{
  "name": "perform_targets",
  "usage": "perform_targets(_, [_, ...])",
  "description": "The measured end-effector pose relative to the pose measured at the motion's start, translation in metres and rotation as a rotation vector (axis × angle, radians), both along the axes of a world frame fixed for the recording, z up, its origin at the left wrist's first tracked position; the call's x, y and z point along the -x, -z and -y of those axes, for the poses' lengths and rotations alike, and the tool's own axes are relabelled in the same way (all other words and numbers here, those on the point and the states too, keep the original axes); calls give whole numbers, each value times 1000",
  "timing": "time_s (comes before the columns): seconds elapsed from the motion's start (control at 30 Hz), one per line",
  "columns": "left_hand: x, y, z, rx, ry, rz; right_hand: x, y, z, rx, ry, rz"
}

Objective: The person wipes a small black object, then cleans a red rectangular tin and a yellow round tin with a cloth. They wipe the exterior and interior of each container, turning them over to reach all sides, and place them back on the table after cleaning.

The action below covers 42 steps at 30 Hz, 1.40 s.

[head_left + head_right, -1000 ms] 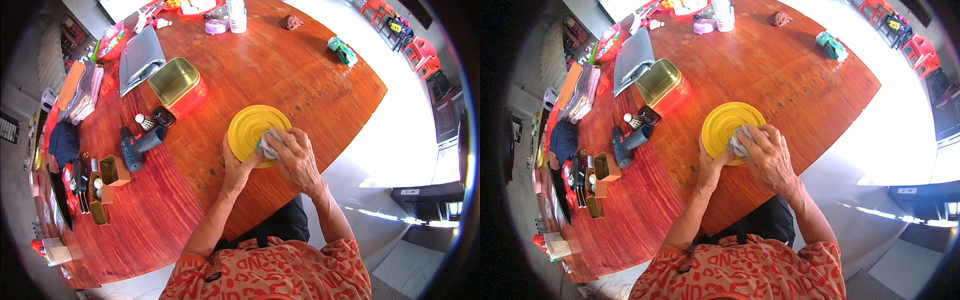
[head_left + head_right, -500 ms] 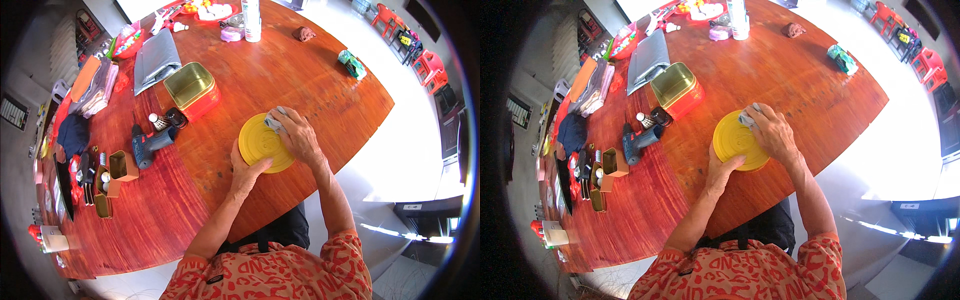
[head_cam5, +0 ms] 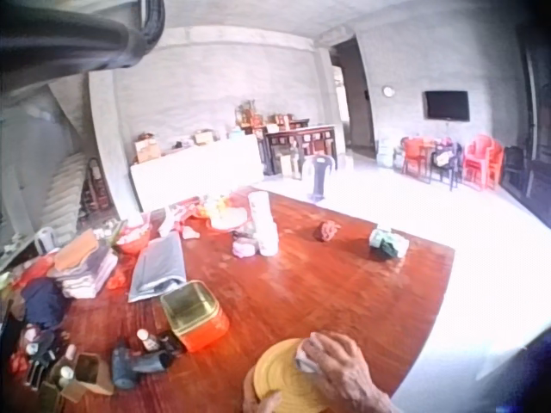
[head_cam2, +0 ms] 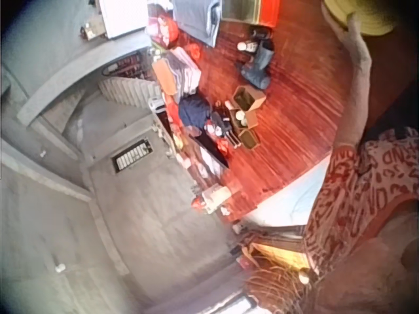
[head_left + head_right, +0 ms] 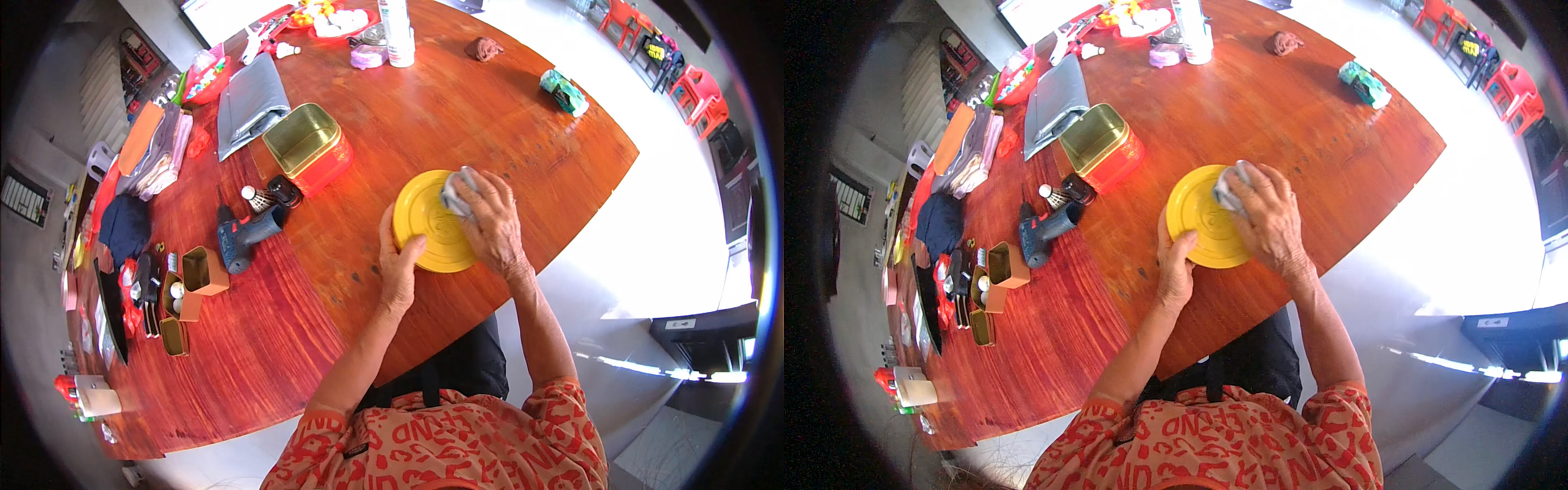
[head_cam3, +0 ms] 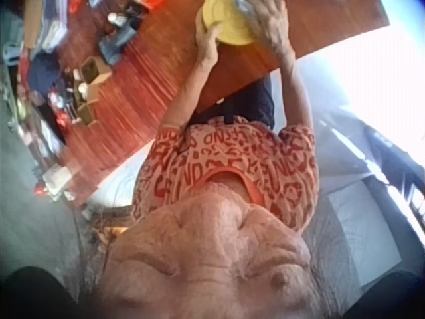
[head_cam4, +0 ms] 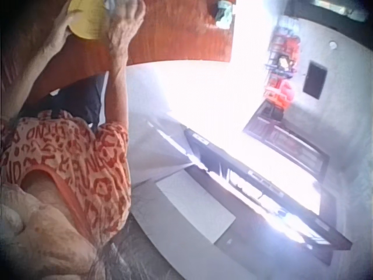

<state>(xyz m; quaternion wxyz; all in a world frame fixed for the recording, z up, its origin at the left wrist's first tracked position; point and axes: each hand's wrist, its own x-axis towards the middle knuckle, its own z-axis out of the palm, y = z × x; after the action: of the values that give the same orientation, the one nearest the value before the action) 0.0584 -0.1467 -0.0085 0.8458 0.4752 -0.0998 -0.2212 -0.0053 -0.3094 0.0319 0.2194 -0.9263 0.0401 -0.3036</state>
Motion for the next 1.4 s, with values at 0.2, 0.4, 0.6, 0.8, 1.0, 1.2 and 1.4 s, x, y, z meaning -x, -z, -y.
perform_targets(0.2, [-3,6,-9,-44,46,63,45,-11,-38,120,-116,-183])
perform_targets(0.4, [-7,3,-16,-73,123,74,35,-17,-39,155,-27,-154])
perform_targets(0.6, [-10,7,-14,-118,121,20,-8,-10,-20,153,41,-130])
perform_targets(0.8, [-10,-2,-10,-117,95,-20,-3,-12,-22,156,-91,-87])
perform_targets(1.0, [-11,6,-16,-99,128,24,31,-14,-42,126,-339,-144])
perform_targets(1.2, [-11,8,-15,-170,109,29,11,-15,-43,178,-167,-140])
perform_targets(1.4, [-9,4,-14,-116,98,38,-28,-13,-33,202,-92,-89])
